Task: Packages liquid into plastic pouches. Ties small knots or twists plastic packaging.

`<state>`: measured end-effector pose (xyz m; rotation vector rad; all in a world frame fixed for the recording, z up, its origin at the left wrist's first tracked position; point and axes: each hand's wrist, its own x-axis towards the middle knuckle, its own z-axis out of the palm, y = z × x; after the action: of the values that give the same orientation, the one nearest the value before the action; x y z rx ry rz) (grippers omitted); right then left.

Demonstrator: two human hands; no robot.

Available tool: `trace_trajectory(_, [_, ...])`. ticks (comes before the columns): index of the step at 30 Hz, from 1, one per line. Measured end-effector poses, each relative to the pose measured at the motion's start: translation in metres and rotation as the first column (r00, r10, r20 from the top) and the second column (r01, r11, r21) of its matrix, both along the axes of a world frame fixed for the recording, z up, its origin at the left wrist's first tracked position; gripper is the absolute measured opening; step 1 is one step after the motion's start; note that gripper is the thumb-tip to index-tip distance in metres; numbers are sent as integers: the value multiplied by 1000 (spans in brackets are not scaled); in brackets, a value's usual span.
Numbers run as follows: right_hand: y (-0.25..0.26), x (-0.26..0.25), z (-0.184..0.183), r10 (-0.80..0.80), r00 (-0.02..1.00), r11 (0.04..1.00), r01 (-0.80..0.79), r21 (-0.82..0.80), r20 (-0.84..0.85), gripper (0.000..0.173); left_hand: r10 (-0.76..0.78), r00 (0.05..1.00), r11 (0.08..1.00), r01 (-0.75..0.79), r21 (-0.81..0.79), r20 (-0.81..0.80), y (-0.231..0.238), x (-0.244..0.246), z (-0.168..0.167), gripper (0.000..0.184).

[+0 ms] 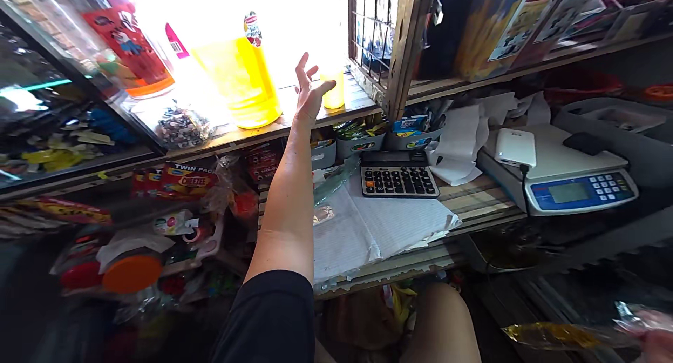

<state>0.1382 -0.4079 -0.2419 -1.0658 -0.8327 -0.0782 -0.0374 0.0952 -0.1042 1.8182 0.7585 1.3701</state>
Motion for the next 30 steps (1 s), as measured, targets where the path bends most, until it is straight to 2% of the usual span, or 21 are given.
trace_trajectory(4, [15,-2,6,122,992,992,-120,-48,41,12,144,985,979,-156,131,96,-21,1,-9,77])
trace_trajectory(7, [31,-2,23,203,974,977,-194,-89,102,10,174,983,949,-183,258,58,-75,1,-21,56])
trace_trajectory(9, [48,-4,39,264,956,963,-252,-99,131,9,47,999,960,-40,277,-19,-122,-1,-26,43])
trace_trajectory(10, [57,-5,47,299,944,953,-288,-97,137,8,-70,996,957,85,277,-61,-146,-3,-27,36])
trace_trajectory(12, [77,-9,64,362,922,932,-354,-81,137,7,-300,943,890,331,315,-142,-187,-8,-25,26])
trace_trajectory(15, [103,-19,83,409,908,911,-402,-91,89,7,-499,828,760,561,329,-258,-229,-19,-6,27])
trace_trajectory(17, [117,-28,93,432,901,898,-426,-107,39,10,-530,788,713,614,338,-313,-241,-24,8,30])
trace_trajectory(21, [142,-42,96,473,880,873,-474,-113,-30,7,-439,812,698,577,424,-384,-237,-30,19,23])
trace_trajectory(24, [157,-49,92,499,863,853,-504,-134,-72,5,-310,839,734,510,449,-447,-230,-33,20,20])
trace_trajectory(26, [165,-52,88,509,856,842,-517,-156,-90,5,-219,815,757,489,434,-537,-224,-35,18,16])
trace_trajectory(30, [175,-52,80,510,855,838,-518,-174,-92,6,-141,749,775,491,399,-648,-212,-36,22,12])
